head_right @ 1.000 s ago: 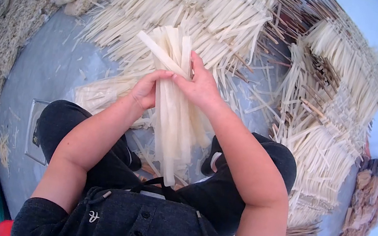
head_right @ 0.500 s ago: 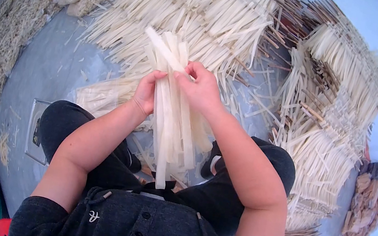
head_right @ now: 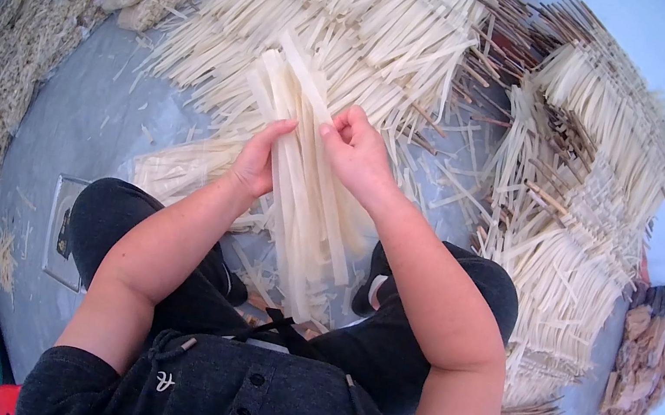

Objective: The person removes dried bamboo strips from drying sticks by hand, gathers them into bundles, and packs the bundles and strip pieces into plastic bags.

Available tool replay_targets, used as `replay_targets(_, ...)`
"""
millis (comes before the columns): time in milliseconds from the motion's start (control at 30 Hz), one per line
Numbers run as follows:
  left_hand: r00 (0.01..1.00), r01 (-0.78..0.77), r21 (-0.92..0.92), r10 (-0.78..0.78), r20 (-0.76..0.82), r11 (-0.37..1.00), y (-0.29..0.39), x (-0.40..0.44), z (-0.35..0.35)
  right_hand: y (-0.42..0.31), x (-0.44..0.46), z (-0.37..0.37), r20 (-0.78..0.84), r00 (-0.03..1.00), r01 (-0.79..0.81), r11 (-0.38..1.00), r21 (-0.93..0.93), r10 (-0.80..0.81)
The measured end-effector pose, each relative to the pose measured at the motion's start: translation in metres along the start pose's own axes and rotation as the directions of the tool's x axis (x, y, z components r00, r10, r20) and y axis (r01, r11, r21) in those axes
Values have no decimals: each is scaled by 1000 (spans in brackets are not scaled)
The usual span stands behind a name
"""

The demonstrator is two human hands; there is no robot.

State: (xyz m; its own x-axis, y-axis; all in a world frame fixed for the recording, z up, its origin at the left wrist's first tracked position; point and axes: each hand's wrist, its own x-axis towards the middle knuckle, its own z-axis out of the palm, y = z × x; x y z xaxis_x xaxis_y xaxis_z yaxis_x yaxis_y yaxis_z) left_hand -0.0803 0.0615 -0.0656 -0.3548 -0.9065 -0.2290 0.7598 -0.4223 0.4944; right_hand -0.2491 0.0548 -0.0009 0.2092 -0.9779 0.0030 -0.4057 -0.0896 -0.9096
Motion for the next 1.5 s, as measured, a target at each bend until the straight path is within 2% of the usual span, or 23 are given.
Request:
replay_targets(67,998,-57,170,56,6,984,1,-1,4,-1,0,0,14,1000,9,998,69,-10)
replay_targets(100,998,-56,170,56,6,984,0,-1,6,-2,0,-1,30,999,17,990,138,-21)
replay_targets(167,990,-134,317,115,78,939,-2,-3,11,-6,-2,-2,40,999,1,995,101,-5)
replay_targets(233,985,-174,316,167,48,933,-6,-5,17,-6,-2,-3,51,999,-15,998,63,12)
replay_targets(300,976,-214,316,219,19,924,-8,-5,16,-3,0,-5,110,994,-29,989,143,13)
replay_targets(367,979,-164,260,189,-74,952,-8,-2,11,-7,3,-8,110,993,-58,977,203,36)
replay_targets(400,979,-165,259,189,-74,952,-5,-1,10,-10,4,-9,111,992,-87,961,263,59)
replay_targets(467,996,-77,68,80,-50,995,0,-2,7,-12,5,-12,126,989,-119,942,314,83)
replay_targets(533,999,-50,52,50,3,997,4,-5,10,-13,6,-12,143,984,-151,919,363,105)
replay_targets(600,998,-22,39,20,56,999,4,-5,8,-14,5,-9,180,981,-156,821,549,66)
replay_targets(733,999,-35,-43,36,28,998,3,-4,2,-13,5,-9,183,978,-186,790,584,95)
replay_targets(800,999,-29,-63,30,11,998,3,-5,2,-7,5,-5,84,996,-67,918,391,37)
replay_targets(867,993,-44,46,49,-108,998,0,-2,0,2,5,0,52,999,-5,949,316,-12)
replay_targets(933,996,-11,86,18,-84,996,-4,-4,2,3,6,3,20,998,58,970,238,-64)
replay_targets(1000,998,22,128,-14,-62,992,-8,-6,3,0,5,6,-140,981,143,989,45,-136)
replay_targets(1133,995,33,82,-25,-98,996,-14,-2,-4,-12,4,4,-213,968,127,991,-39,-133)
replay_targets(1200,993,27,59,-20,-115,998,-12,-1,-6,-13,5,-3,-105,990,117,978,176,-99)
replay_targets(1233,994,10,43,-6,-107,999,-8,-2,-4,-17,3,-7,-104,990,116,978,175,-99)
replay_targets(1300,995,-9,27,11,-100,1000,-4,-1,-3,-26,-3,-14,141,983,-154,942,299,117)
replay_targets(1333,995,-11,10,12,-103,1000,-4,-1,-3,-21,-5,-14,142,983,-154,942,298,116)
replay_targets(1400,995,-18,-2,18,-102,1000,-3,3,-7,-14,-9,-10,360,917,-213,974,77,172)
replay_targets(1433,989,-56,-5,55,-138,998,-6,7,-11,-16,-12,-8,358,918,-209,975,78,168)
replay_targets(1500,981,-91,-7,89,-174,996,-9,10,-13,-22,-18,1,204,968,-80,947,-310,148)
